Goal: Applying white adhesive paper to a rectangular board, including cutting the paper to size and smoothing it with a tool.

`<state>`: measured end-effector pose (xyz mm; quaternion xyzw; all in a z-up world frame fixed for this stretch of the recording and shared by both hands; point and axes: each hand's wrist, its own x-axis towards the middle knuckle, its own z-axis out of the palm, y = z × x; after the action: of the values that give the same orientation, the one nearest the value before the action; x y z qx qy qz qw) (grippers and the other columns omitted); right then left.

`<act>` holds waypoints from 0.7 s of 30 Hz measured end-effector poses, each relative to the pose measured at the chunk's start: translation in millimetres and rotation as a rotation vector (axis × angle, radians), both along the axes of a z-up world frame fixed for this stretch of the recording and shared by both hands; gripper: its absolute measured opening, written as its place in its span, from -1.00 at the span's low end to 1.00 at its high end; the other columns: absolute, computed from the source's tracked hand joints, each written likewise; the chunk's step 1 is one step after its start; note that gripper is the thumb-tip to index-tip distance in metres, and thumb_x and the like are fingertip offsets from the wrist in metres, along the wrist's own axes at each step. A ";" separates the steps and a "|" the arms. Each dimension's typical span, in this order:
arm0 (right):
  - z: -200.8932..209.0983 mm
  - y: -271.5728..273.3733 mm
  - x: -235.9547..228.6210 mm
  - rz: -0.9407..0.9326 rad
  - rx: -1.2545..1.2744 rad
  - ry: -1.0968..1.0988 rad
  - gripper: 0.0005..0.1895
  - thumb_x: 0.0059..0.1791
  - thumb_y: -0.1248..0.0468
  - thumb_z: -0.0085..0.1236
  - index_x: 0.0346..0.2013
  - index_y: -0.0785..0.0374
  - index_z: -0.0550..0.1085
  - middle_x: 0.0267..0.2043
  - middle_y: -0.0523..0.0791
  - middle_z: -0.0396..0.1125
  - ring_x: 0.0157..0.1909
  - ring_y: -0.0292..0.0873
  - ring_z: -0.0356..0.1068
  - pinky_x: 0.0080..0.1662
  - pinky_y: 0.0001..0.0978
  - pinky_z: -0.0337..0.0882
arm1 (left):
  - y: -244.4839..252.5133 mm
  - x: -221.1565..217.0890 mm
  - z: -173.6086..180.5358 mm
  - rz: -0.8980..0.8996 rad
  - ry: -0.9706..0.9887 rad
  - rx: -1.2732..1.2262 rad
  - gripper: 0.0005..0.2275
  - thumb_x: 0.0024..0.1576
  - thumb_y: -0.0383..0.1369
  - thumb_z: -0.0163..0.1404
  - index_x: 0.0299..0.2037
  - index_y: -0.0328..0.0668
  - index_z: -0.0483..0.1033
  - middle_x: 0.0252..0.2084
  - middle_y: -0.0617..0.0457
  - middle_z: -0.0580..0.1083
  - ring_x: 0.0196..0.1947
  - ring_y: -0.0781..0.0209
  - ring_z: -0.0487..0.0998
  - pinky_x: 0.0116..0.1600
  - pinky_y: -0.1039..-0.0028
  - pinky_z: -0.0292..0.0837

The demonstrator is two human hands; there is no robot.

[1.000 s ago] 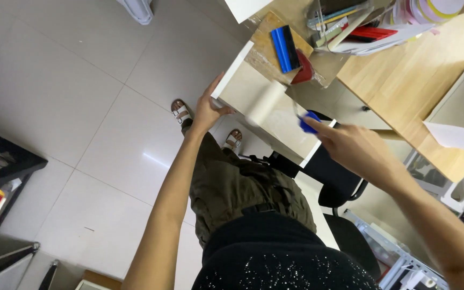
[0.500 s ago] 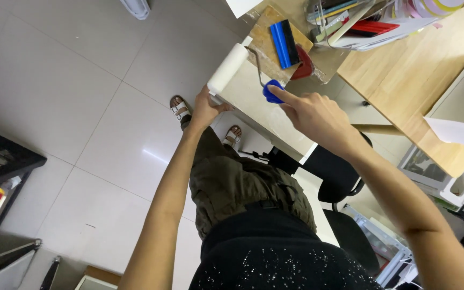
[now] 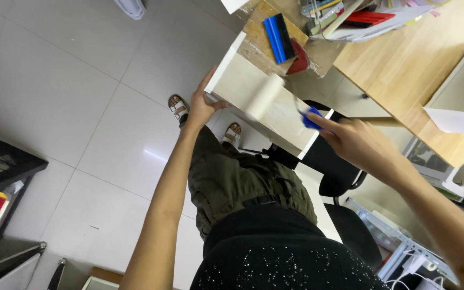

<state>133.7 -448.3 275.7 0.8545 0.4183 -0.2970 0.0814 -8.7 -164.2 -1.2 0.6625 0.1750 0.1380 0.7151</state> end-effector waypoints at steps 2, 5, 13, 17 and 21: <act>11.6 -47.6 0.1 -0.038 -0.174 -0.001 -0.40 0.08 0.08 -0.10 0.44 -0.31 0.14 -0.57 -0.10 0.40 -0.63 -0.13 0.33 -0.47 -0.25 0.29 | -0.7 -0.7 5.3 -0.016 -0.001 -0.013 -0.13 -0.09 -0.31 0.40 0.43 0.01 0.10 0.43 -0.04 0.23 0.44 0.04 0.18 0.45 0.18 0.15; 17.7 -97.5 -2.4 -0.079 -0.369 -0.021 -0.37 0.07 -0.03 -0.17 0.46 -0.43 0.06 -0.51 -0.17 0.49 -0.59 -0.22 0.40 -0.46 -0.32 0.36 | -1.9 -1.6 9.7 -0.025 -0.011 -0.022 -0.15 -0.05 -0.38 0.38 0.43 0.00 0.08 0.44 -0.06 0.21 0.45 0.00 0.15 0.45 0.14 0.16; -5.2 17.5 -6.8 0.030 0.176 0.057 -0.48 0.12 0.26 -0.13 0.42 0.05 0.24 -0.19 0.05 0.51 -0.67 -0.01 0.37 -0.56 -0.12 0.32 | -0.1 -5.9 2.6 -0.028 -0.028 -0.029 -0.17 -0.03 -0.39 0.38 0.42 0.05 0.11 0.40 0.02 0.26 0.40 0.08 0.18 0.36 0.25 0.33; 0.3 -47.5 0.4 0.044 0.037 -0.007 -0.42 0.09 0.16 -0.08 0.44 -0.12 0.20 -0.54 -0.05 0.40 -0.58 -0.08 0.38 -0.43 -0.20 0.38 | 3.1 0.5 0.1 -0.017 -0.038 0.004 -0.17 -0.02 -0.44 0.38 0.42 0.05 0.10 0.37 0.01 0.31 0.37 0.08 0.23 0.34 0.24 0.33; 11.3 -132.6 -12.1 -0.019 -0.291 -0.053 -0.37 0.05 0.00 -0.10 0.44 -0.31 0.11 -0.67 -0.21 0.35 -0.68 -0.27 0.33 -0.50 -0.35 0.35 | -1.1 0.1 -6.3 -0.023 -0.100 -0.032 -0.18 0.00 -0.39 0.36 0.43 -0.04 0.09 0.43 -0.01 0.22 0.44 0.05 0.15 0.46 0.18 0.12</act>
<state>121.6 -580.9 286.9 0.8452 0.3604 -0.3326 0.2126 -8.6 -165.3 -7.4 0.6454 0.1335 0.1599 0.7349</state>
